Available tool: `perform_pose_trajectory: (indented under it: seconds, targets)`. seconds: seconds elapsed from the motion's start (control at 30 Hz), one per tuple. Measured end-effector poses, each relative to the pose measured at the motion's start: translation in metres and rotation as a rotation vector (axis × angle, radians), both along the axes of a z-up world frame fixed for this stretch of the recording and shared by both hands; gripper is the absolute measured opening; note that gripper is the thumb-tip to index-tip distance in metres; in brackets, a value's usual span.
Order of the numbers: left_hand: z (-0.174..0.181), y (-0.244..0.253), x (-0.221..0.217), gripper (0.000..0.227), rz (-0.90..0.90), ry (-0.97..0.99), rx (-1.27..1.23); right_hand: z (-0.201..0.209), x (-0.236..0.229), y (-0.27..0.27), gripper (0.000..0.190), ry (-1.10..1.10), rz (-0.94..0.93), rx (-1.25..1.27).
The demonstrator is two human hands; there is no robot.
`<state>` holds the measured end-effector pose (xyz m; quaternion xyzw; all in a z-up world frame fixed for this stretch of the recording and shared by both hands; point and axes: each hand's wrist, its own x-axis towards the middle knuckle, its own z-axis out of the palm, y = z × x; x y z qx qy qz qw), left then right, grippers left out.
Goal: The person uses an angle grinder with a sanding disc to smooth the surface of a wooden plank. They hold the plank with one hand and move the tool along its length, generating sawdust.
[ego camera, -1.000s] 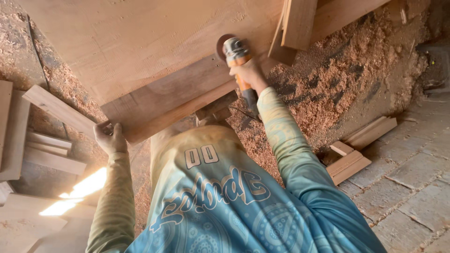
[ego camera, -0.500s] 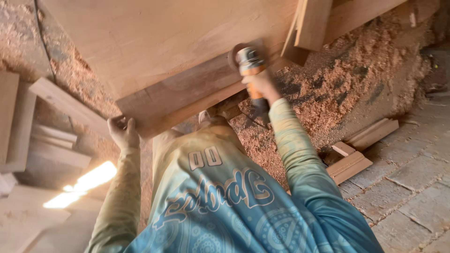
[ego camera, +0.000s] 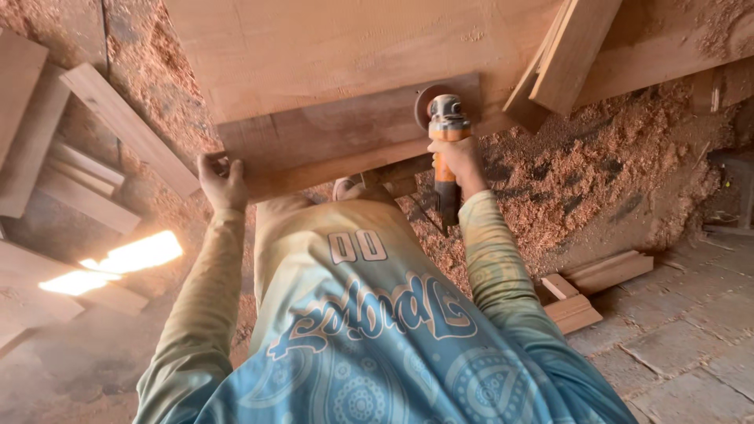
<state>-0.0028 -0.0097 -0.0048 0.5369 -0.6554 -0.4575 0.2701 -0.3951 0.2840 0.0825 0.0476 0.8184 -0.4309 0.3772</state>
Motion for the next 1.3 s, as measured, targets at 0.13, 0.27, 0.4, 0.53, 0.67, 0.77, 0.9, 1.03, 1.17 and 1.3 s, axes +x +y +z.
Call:
perform_pose_trajectory:
  seconds: [0.13,0.27,0.4,0.53,0.67,0.77,0.9,1.03,1.17,1.3]
  targets:
    - [0.002,0.002,0.011,0.025,-0.077,0.080,0.021,0.013,0.047,-0.029,0.026,0.044,0.060,-0.094]
    - [0.001,-0.015,0.023,0.016,-0.135,0.231,0.210,0.023,0.095,-0.073,0.023,0.020,0.064,-0.002]
    - [-0.006,-0.021,0.048,0.015,-0.193,0.311,0.362,0.024,0.146,-0.117,0.019,-0.005,0.079,-0.019]
    - [-0.013,-0.021,0.066,0.012,-0.268,0.253,0.483,0.027,0.185,-0.155,0.017,0.024,0.083,-0.059]
    - [-0.008,-0.018,0.082,0.021,-0.405,-0.031,0.398,0.030,0.212,-0.182,0.017,0.030,0.175,-0.045]
    - [0.000,-0.022,0.098,0.030,-0.455,-0.148,0.452,0.031,0.236,-0.200,0.020,0.052,0.241,-0.059]
    - [-0.001,-0.026,0.109,0.033,-0.497,-0.183,0.433,0.033,0.266,-0.224,0.029,0.227,0.480,0.056]
    - [-0.008,-0.021,0.114,0.033,-0.532,-0.138,0.476,0.032,0.281,-0.237,0.039,0.241,0.578,0.157]
    - [0.001,-0.013,0.108,0.033,-0.633,-0.391,0.412,0.030,0.258,-0.223,0.034,0.249,0.597,0.118]
    - [0.026,-0.009,0.088,0.036,-0.815,-0.581,0.378,0.025,0.213,-0.179,0.023,0.092,0.415,0.074]
